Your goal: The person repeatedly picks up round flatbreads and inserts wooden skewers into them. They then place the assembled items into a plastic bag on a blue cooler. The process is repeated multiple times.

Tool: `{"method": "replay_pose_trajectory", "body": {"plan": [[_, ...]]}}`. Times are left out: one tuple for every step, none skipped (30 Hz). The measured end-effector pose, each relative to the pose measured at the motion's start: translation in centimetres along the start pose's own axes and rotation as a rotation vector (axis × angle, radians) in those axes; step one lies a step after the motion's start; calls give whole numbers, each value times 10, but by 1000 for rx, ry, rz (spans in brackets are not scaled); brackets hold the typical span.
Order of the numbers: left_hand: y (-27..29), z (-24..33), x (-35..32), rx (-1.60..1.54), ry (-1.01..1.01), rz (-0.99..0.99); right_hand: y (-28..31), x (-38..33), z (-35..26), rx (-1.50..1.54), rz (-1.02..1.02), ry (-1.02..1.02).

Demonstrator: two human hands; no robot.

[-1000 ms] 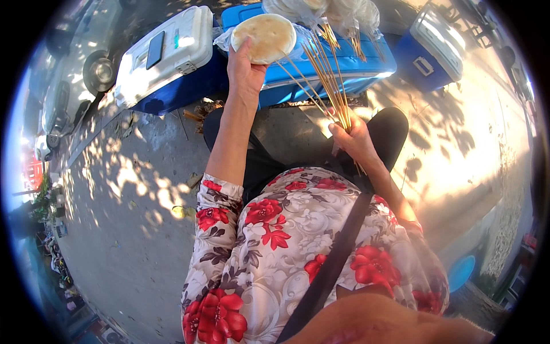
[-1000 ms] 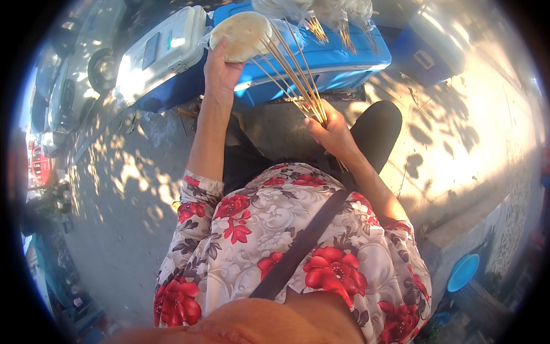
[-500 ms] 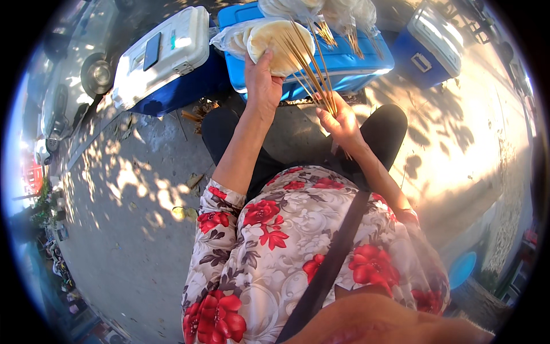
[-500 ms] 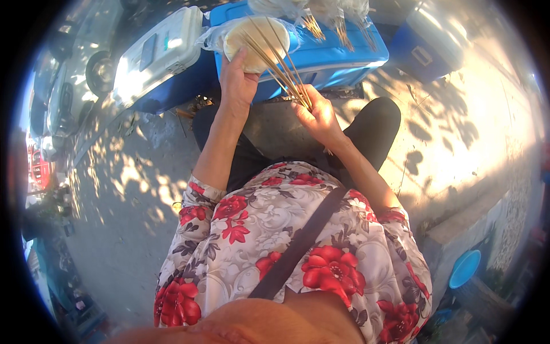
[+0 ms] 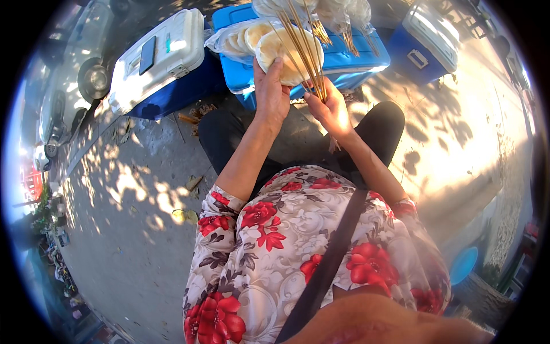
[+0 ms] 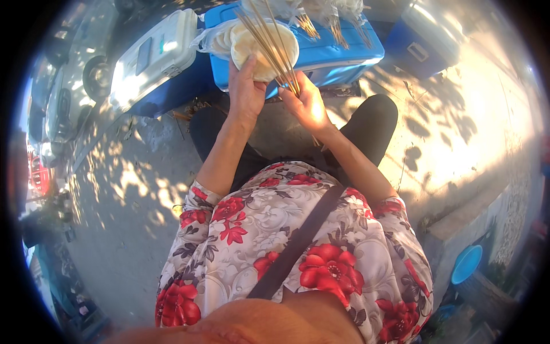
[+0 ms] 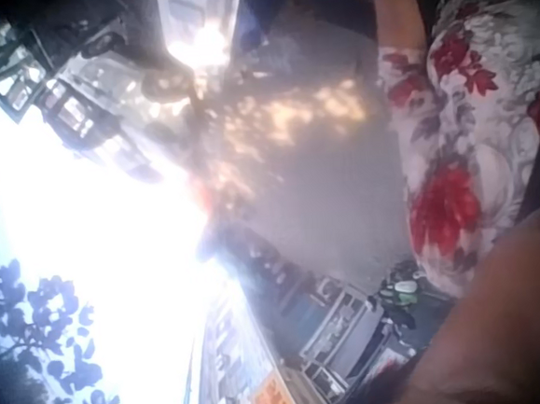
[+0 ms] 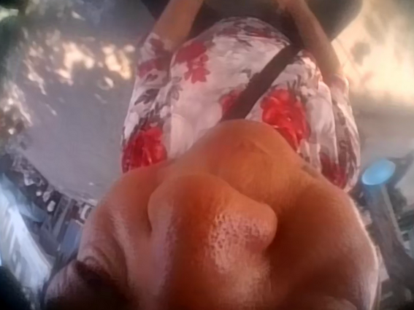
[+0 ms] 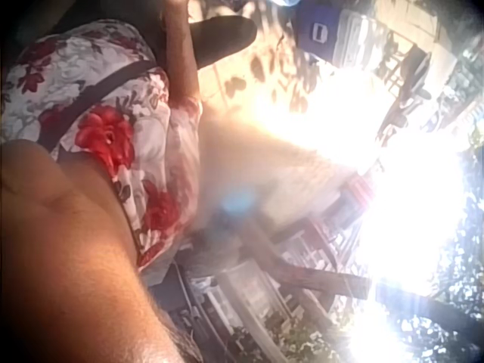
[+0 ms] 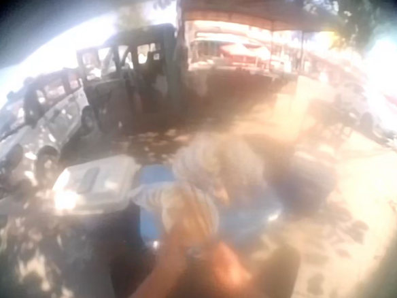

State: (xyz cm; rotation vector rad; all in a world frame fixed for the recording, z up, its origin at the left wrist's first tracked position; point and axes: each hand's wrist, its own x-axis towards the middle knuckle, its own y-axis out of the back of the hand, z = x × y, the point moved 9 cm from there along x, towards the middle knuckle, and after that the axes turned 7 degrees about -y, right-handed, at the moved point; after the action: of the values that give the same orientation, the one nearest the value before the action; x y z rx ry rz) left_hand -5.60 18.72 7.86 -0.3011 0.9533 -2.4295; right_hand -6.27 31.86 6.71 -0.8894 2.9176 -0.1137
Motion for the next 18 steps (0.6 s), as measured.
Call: {"method": "replay_pose_trajectory", "body": {"plan": [[0,-1,0,1,-6,-6,1,1,1,-15,7,-1],[0,-1,0,3,-11,-11,1,2,2,-29,14,-2],[0,-1,1,4,-17,-17,0,3,1,-33,17,-3],[0,-2,0,11,2,-29,-1,3,1,-34,19,-5],[1,-3,1,19,22,-40,-1,2,0,-36,22,-7],[3,-2,2,26,41,-52,-2,2,0,-18,-1,-7],[7,-4,7,29,93,-60,-1,2,-1,-3,-26,-6],[13,-4,12,33,146,-70,0,1,-1,13,-50,-5],[18,-4,17,38,199,-79,2,-1,-3,-3,-57,5],[25,1,24,26,181,-50,3,-6,-3,-18,-72,12],[32,6,30,15,163,-22,5,-12,-4,-34,-88,20],[39,11,34,4,144,8,8,-18,-3,-74,-96,-28],[43,19,38,23,133,36,13,-27,-5,-118,-102,-75],[46,28,41,51,97,46,16,-35,-6,-159,-115,-122],[50,35,45,79,61,56,17,-42,-9,-187,-123,-137],[51,41,47,107,25,63,20,-49,-11,-211,-99,-169],[52,46,47,103,12,79,22,-57,-12,-236,-74,-203],[55,49,47,91,-5,82,25,-63,-12,-260,-47,-235]]}}
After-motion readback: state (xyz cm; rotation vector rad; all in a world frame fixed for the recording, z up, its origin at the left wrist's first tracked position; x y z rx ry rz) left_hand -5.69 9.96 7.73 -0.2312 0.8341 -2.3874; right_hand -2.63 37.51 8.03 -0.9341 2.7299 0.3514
